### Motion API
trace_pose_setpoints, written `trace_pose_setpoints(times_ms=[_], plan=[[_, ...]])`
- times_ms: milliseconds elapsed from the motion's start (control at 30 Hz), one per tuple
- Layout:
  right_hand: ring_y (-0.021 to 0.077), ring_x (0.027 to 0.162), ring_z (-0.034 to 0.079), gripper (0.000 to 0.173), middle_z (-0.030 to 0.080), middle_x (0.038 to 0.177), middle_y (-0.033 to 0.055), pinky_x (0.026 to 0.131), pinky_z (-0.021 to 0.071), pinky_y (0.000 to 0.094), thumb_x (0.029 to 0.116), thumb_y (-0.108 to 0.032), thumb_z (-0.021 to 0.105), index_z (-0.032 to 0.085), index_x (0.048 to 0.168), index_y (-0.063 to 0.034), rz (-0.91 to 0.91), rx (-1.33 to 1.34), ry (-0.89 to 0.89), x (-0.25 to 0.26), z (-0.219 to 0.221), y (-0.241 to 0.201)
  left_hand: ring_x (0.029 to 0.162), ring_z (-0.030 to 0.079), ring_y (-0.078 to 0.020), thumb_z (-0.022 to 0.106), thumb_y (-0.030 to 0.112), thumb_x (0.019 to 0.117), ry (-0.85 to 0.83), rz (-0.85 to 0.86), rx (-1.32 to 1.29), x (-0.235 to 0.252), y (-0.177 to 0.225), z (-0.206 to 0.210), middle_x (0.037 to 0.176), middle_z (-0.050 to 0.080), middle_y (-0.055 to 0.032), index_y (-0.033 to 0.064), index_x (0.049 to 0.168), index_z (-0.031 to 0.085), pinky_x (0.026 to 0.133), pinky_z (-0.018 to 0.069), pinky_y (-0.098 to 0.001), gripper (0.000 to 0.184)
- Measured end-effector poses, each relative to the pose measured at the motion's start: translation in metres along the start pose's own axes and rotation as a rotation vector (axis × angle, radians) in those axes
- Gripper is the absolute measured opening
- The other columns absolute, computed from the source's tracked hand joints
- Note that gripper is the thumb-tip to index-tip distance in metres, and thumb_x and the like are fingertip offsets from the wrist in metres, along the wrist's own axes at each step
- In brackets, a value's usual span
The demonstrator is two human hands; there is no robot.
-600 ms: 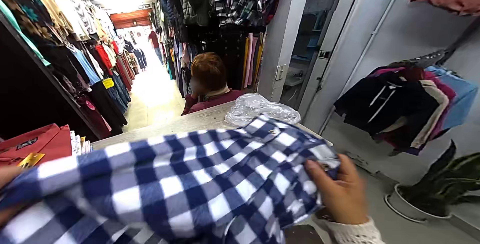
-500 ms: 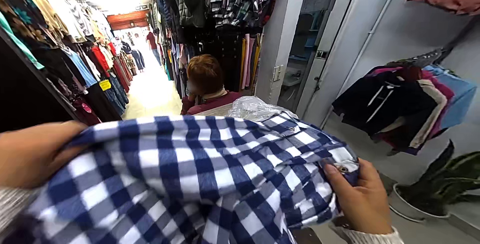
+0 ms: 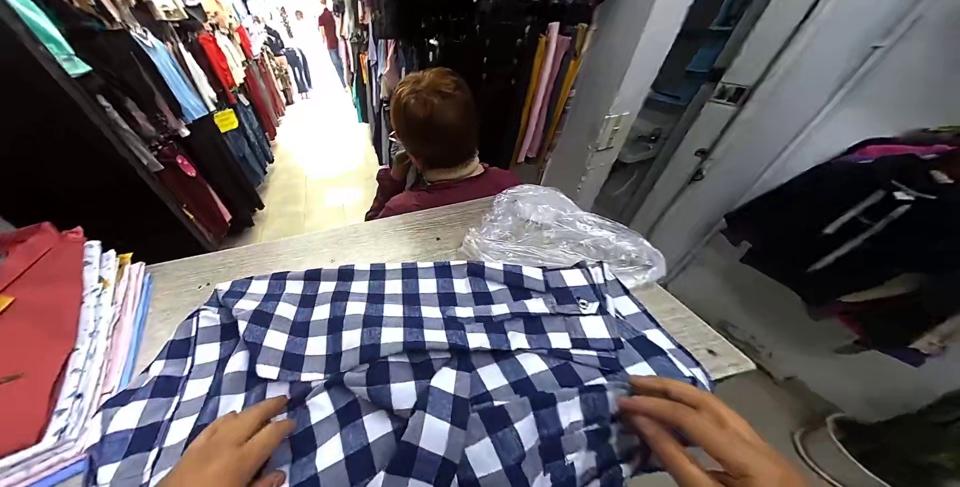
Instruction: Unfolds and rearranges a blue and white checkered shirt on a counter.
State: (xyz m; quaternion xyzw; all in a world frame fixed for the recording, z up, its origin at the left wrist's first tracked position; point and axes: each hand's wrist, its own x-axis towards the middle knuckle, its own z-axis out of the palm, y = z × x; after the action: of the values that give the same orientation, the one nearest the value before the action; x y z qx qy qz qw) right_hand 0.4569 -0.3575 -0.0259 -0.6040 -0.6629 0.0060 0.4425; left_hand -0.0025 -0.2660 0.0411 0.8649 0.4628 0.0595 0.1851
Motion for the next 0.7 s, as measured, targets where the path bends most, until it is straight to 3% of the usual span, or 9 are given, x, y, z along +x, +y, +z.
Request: trace_pose_setpoints(times_ms=[67,133,200,300,400,467,533,633,700], plan=[[0.0346,0.118,0.065,0.022,0.065,0.127,0.0269,0.102,0.0525,0.0465,0.0923,-0.012,0.06,0.08,0.102,-0.0059,-0.095,0.03,-0.153,0.02,0.023,-0.005,0.125,0.056,-0.0563,0.073,0.007,0.0885,0.094,-0.083,-0.034,-0.021,-0.002,0.01,0.137,0.057,-0.0344,-0.0053,0.124,0.069,0.103,0.0404,-0.0701,0.038],[0.0459,0.128,0.058,0.033,0.06,0.139,0.0249,0.104,0.0428,0.0683,0.0952,-0.016,0.054,0.076,0.118,-0.0077,-0.169,-0.045,-0.303,0.036,0.049,0.001,0.127,0.054,-0.0555,0.071,0.007,0.0894,0.122,-0.115,-0.081,-0.032,-0.01,0.017,0.139,0.055,-0.0344,-0.0039,0.13,0.065,0.105,0.041,-0.0683,0.043],[0.0454,0.127,0.059,0.038,0.061,0.14,0.0217,0.1,0.0418,0.0734,0.0966,-0.012,0.049,0.069,0.127,-0.0021,-0.193,-0.119,-0.348,0.052,0.067,0.005,0.129,0.053,-0.0544,0.071,0.007,0.0897,0.126,-0.114,-0.116,-0.036,-0.016,0.02,0.141,0.054,-0.034,-0.0037,0.133,0.064,0.106,0.0408,-0.0666,0.045],[0.0384,0.127,0.06,0.039,0.06,0.139,0.0231,0.104,0.0509,0.0545,0.0965,-0.007,0.046,0.065,0.129,0.0031,-0.216,-0.117,-0.282,0.087,0.062,-0.004,0.125,0.057,-0.054,0.072,0.006,0.0882,0.199,-0.058,-0.127,-0.037,-0.026,0.021,0.137,0.056,-0.0358,-0.0086,0.131,0.063,0.105,0.0447,-0.0628,0.046],[0.0272,0.121,0.063,0.039,0.059,0.14,0.0162,0.098,0.0564,0.0453,0.0986,-0.02,0.052,0.065,0.132,-0.0031,-0.217,-0.045,-0.183,0.122,0.046,-0.027,0.12,0.06,-0.0545,0.075,0.01,0.0855,0.412,-0.067,-0.051,-0.039,-0.035,0.018,0.132,0.059,-0.0362,-0.0112,0.123,0.066,0.101,0.047,-0.0653,0.045],[0.0198,0.104,0.069,0.043,0.064,0.134,0.0098,0.085,0.0605,0.0405,0.0968,-0.023,0.059,0.062,0.136,-0.0076,-0.235,-0.013,-0.105,0.144,0.046,-0.054,0.121,0.059,-0.0544,0.073,0.025,0.0865,0.626,-0.121,0.085,-0.041,-0.048,0.024,0.131,0.062,-0.0325,-0.0053,0.117,0.071,0.1,0.0375,-0.0767,0.043],[0.0113,0.095,0.07,0.046,0.068,0.123,0.0025,0.08,0.0619,0.0334,0.098,-0.023,0.058,0.056,0.143,-0.0116,-0.324,0.001,-0.114,0.166,0.053,-0.084,0.123,0.056,-0.0584,0.07,0.027,0.0865,0.746,-0.195,0.141,-0.043,-0.065,0.032,0.131,0.061,-0.0334,-0.004,0.114,0.073,0.099,0.0277,-0.0833,0.042],[0.0046,0.091,0.069,0.031,0.071,0.109,-0.0033,0.078,0.0621,0.0266,0.0953,-0.015,0.061,0.071,0.124,-0.0119,-0.602,0.03,-0.215,0.202,0.086,-0.133,0.118,0.059,-0.0591,0.07,0.02,0.0852,0.734,-0.247,0.1,-0.041,-0.087,0.047,0.124,0.065,-0.0334,-0.0084,0.114,0.072,0.1,0.0295,-0.0827,0.041],[0.009,0.086,0.069,0.027,0.073,0.103,0.001,0.075,0.0604,0.0284,0.0883,-0.01,0.068,0.074,0.115,-0.0099,-0.695,0.028,-0.367,0.223,0.124,-0.159,0.114,0.061,-0.0594,0.069,0.016,0.0849,0.713,-0.25,0.067,-0.036,-0.088,0.046,0.116,0.069,-0.0324,-0.0111,0.11,0.072,0.099,0.0318,-0.081,0.037]])
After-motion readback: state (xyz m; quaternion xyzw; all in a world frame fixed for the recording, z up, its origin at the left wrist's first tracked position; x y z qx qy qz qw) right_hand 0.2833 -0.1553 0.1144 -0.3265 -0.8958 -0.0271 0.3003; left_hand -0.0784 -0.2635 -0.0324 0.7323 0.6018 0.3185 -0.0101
